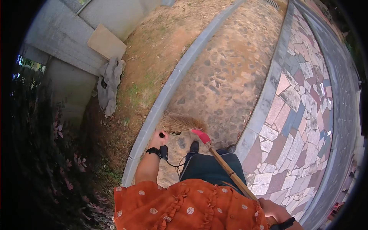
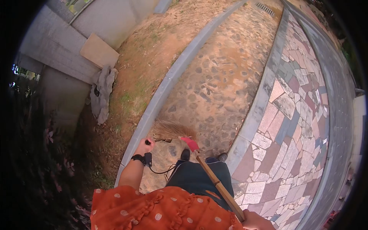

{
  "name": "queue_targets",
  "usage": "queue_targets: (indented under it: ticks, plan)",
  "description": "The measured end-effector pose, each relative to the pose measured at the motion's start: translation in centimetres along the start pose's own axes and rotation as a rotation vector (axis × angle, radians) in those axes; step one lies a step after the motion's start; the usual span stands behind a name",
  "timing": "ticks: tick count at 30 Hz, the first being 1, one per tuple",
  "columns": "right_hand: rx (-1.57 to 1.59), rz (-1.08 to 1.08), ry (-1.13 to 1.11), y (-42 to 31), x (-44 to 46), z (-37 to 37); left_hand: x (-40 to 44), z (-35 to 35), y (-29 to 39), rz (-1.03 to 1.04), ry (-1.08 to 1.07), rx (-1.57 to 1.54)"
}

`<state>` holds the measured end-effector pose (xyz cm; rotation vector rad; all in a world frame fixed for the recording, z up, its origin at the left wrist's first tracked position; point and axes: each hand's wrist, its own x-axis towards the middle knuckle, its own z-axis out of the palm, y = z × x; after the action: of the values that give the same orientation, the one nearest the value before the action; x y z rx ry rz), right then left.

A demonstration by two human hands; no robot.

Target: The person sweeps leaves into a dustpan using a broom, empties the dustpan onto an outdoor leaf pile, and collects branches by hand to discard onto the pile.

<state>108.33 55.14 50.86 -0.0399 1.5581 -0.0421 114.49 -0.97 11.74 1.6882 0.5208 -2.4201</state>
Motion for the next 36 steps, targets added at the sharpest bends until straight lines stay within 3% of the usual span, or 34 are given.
queue_targets:
  ticks: [4,5,7,9,13,15,19,21,22,24,26,31,34,36]
  plan:
    - [0.012,0.026,0.059,4.7,-5.1,-1.3,-1.1,-2.1,-4.2,0.076,-0.057,0.079]
    - [0.147,-0.001,0.046,7.0,-5.8,-1.5,-1.0,-2.5,-5.4,-0.060,-0.058,-0.007]
    - [0.286,-0.041,0.034,13.3,-4.3,-0.7,-3.1,-1.6,-10.8,0.008,-0.087,-0.008]
    - [1.052,-0.131,0.096,21.4,0.5,1.2,-2.6,-1.2,-14.8,0.068,-0.103,-0.052]
    - [1.274,-0.116,0.198,25.9,-1.5,-6.2,-3.3,2.5,-25.2,0.159,-0.145,-0.096]
    - [1.206,-0.226,0.270,30.5,0.5,-9.2,-1.4,5.2,-28.4,0.198,-0.169,0.009]
    - [0.806,-0.474,0.443,37.9,4.2,-15.1,-1.2,11.5,-37.1,0.065,-0.155,-0.110]
    - [0.901,-0.520,0.422,41.9,8.6,-18.5,0.0,14.2,-41.0,0.072,-0.227,-0.118]
    - [0.992,-0.555,0.373,42.8,8.3,-21.6,0.3,16.3,-43.1,-0.038,-0.175,-0.143]
    - [1.039,-0.553,0.479,44.7,6.5,-27.9,2.4,19.9,-47.5,-0.005,-0.181,-0.117]
    - [1.310,-0.608,0.344,46.7,5.1,-34.5,5.1,24.2,-52.1,-0.032,-0.181,-0.105]
    - [1.543,-0.632,0.443,51.5,2.7,-50.5,14.3,36.0,-62.5,0.011,-0.156,-0.015]
    - [1.734,-0.609,0.498,52.5,-0.2,-59.5,15.7,44.7,-70.7,-0.014,-0.159,-0.013]
    - [1.828,-0.609,0.424,54.8,-0.7,-65.3,17.8,49.9,-74.9,-0.032,-0.201,-0.003]
